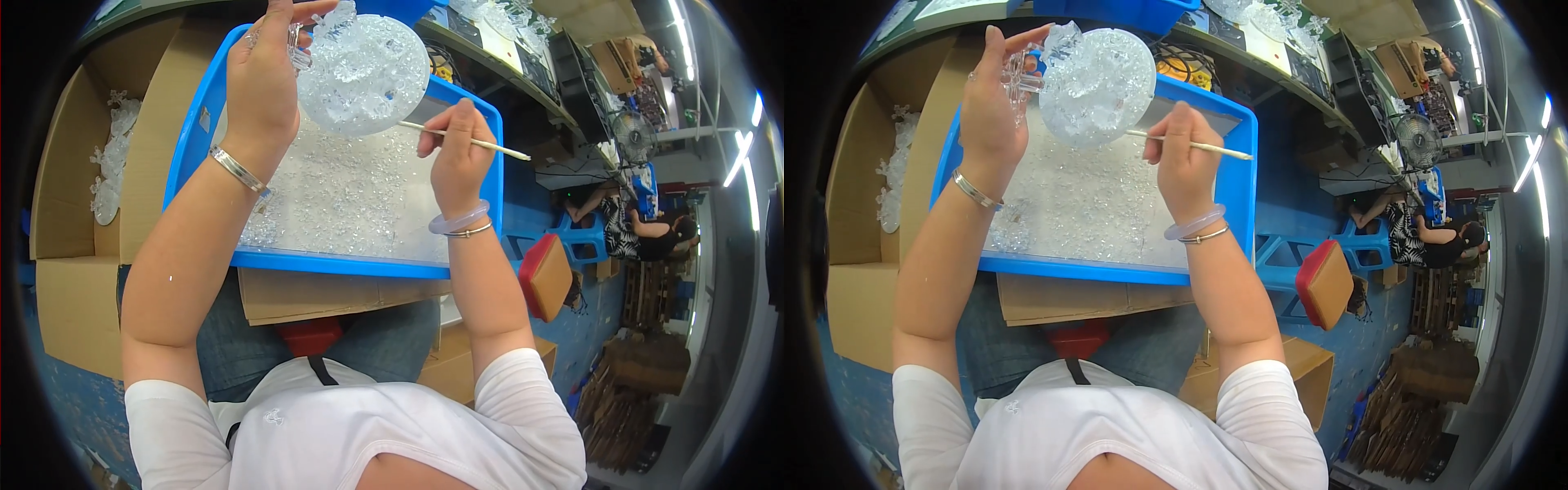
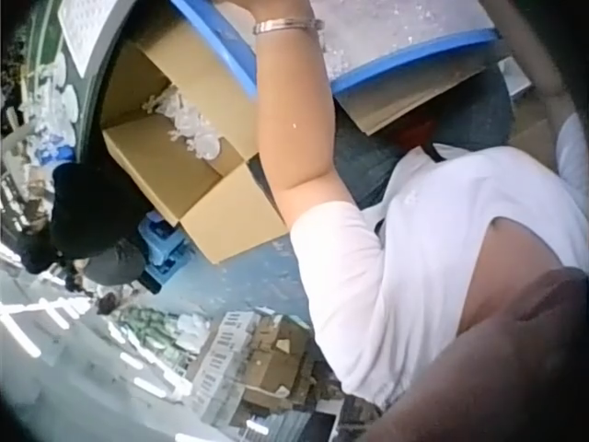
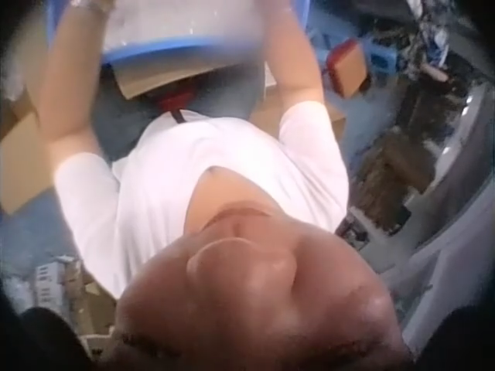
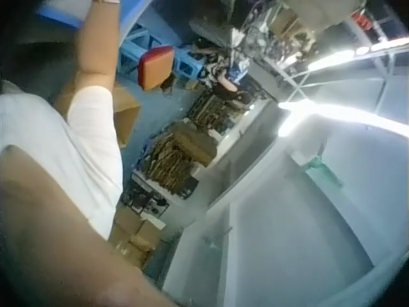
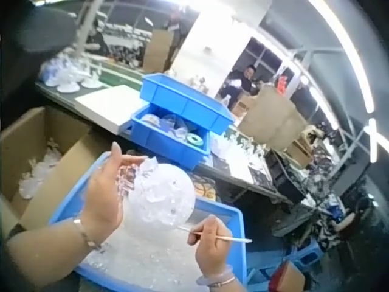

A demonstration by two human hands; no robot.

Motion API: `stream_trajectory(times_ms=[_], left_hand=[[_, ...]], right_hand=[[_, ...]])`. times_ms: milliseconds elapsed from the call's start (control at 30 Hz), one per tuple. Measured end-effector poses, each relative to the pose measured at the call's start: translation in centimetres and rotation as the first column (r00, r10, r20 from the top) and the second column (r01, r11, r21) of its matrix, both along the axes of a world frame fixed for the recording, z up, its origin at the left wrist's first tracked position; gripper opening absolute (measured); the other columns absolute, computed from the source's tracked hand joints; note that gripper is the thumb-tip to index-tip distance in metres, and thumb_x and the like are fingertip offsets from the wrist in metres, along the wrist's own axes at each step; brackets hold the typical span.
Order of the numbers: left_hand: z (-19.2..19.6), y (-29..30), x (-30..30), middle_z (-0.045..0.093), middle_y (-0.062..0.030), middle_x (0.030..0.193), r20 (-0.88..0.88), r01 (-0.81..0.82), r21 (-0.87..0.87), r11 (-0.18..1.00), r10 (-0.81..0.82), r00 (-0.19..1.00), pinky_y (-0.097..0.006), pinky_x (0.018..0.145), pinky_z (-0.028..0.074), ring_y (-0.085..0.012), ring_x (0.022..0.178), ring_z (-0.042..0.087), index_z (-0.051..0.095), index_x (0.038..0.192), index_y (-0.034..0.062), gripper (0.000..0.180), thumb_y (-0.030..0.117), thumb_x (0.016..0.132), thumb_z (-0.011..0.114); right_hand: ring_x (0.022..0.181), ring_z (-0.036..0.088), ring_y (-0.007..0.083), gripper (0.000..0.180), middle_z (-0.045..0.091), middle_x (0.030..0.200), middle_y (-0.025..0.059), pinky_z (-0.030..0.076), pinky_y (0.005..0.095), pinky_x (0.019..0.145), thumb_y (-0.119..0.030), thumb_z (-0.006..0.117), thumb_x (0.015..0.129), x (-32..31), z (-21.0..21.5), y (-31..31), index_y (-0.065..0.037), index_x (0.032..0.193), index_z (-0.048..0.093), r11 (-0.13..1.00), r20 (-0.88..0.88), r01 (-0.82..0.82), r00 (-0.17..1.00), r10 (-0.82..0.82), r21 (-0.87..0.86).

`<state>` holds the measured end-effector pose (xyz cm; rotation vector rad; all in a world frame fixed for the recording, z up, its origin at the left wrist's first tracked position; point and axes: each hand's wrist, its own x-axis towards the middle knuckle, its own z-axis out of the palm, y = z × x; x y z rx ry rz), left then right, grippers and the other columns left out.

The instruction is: Assembling or cleaning a decorative round light fixture component by arranging small crystalline beads using a wooden tool.

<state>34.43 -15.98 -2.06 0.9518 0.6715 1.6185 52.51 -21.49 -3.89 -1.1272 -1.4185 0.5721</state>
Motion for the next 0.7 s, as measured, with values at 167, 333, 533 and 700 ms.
stream_trajectory(times_ms=[167, 333, 533, 700], left_hand=[[-0.2, 0.1, 0.0, 0.057, -0.0006, 0.080, 0.045, -0.020, -0.023, 1.000, 0.021, 0.999, -0.019, 0.065, 0.037, -0.0052, 0.068, 0.043, 0.060, 0.095, 0.0020, 0.044, 0.039, 0.086, 0.039], [0.0, 0.1, 0.0, 0.057, -0.0006, 0.081, 0.030, -0.031, -0.016, 0.999, 0.032, 0.999, -0.019, 0.065, 0.037, -0.0053, 0.068, 0.043, 0.060, 0.095, 0.0024, 0.043, 0.039, 0.086, 0.039], [-0.1, 0.1, 0.2, 0.057, -0.0003, 0.082, 0.096, -0.024, -0.071, 0.997, 0.031, 0.995, -0.019, 0.065, 0.036, -0.0054, 0.068, 0.042, 0.060, 0.094, 0.0029, 0.042, 0.039, 0.086, 0.039], [-0.3, 0.4, -0.1, 0.057, 0.0001, 0.083, 0.067, -0.049, -0.056, 0.997, 0.052, 0.996, -0.019, 0.065, 0.036, -0.0053, 0.068, 0.042, 0.060, 0.095, 0.0032, 0.042, 0.038, 0.086, 0.039]], right_hand=[[0.042, 0.045, 0.0076, 0.040, 0.047, 0.048, 0.0039, 0.035, 0.0175, 0.040, -0.028, 0.034, 0.089, -1.4, -0.8, 0.1, -0.001, 0.063, 0.048, 0.992, 0.130, -0.123, 0.984, 0.123, -0.014], [0.042, 0.045, 0.0072, 0.040, 0.048, 0.049, 0.0037, 0.035, 0.0174, 0.040, -0.028, 0.035, 0.089, -0.5, -0.1, 0.0, -0.001, 0.063, 0.048, 1.000, 0.047, -0.020, 0.999, 0.020, 0.002], [0.042, 0.043, 0.0060, 0.039, 0.047, 0.049, 0.0027, 0.035, 0.0169, 0.040, -0.027, 0.035, 0.089, -2.0, -0.6, -0.2, -0.003, 0.062, 0.047, 0.989, 0.177, -0.136, 0.974, 0.145, -0.062], [0.042, 0.044, 0.0048, 0.037, 0.049, 0.049, 0.0026, 0.034, 0.0156, 0.038, -0.027, 0.037, 0.089, -0.7, 0.0, -0.1, -0.002, 0.064, 0.050, 1.000, 0.065, -0.022, 0.998, 0.023, -0.021]])
